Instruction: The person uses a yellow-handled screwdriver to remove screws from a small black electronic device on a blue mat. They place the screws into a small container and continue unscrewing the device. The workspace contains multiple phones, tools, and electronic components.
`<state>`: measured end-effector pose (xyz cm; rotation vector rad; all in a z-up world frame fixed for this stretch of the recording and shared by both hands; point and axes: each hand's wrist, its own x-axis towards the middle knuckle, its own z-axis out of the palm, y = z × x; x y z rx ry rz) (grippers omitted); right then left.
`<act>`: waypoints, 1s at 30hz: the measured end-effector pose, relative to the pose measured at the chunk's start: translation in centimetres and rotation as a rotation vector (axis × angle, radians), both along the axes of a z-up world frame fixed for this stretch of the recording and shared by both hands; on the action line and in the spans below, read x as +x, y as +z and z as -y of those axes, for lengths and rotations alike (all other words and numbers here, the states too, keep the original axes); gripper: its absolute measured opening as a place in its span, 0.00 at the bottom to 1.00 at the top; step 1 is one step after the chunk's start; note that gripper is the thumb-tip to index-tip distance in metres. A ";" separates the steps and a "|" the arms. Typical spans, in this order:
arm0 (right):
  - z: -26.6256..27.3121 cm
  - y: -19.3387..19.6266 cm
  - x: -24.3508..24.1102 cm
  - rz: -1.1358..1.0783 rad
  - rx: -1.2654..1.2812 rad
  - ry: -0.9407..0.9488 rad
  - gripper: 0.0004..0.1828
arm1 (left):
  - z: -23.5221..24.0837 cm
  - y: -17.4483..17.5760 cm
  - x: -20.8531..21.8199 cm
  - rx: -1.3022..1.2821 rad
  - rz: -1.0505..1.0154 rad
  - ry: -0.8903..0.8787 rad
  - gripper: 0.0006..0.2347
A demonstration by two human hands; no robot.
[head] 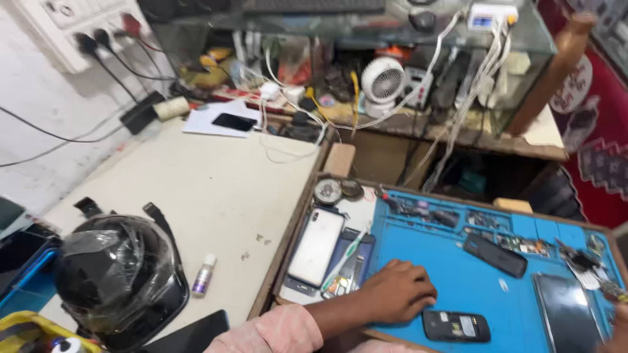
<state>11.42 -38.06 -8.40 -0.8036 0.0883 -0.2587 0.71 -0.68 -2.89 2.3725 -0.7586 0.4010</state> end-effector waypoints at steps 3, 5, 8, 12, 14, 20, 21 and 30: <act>-1.6 -1.8 3.1 -0.007 0.073 0.113 0.15 | -0.9 0.2 -1.7 -0.013 0.022 0.024 0.08; -0.1 -2.4 4.1 0.003 0.101 0.122 0.11 | -0.7 0.4 -1.6 -0.004 0.043 -0.004 0.08; 4.7 -1.6 3.7 0.053 0.083 0.067 0.10 | -0.3 0.6 -0.3 0.004 0.027 -0.050 0.07; 1.4 -0.2 2.8 0.165 -0.339 0.016 0.15 | -0.9 0.4 -1.3 -0.031 0.036 -0.027 0.06; -1.6 1.3 1.3 0.264 -0.830 -0.098 0.14 | -1.0 0.3 -1.4 -0.039 0.033 -0.035 0.06; -9.1 7.1 -6.1 0.506 -1.672 0.113 0.11 | -0.9 0.7 -0.7 0.009 0.016 -0.122 0.06; -10.4 7.9 -6.9 0.516 -1.640 0.155 0.11 | -1.1 0.9 -1.0 0.003 0.009 -0.123 0.07; -12.1 8.9 -8.3 0.741 -1.468 0.289 0.07 | -0.6 2.1 -1.1 -0.010 -0.055 -0.188 0.09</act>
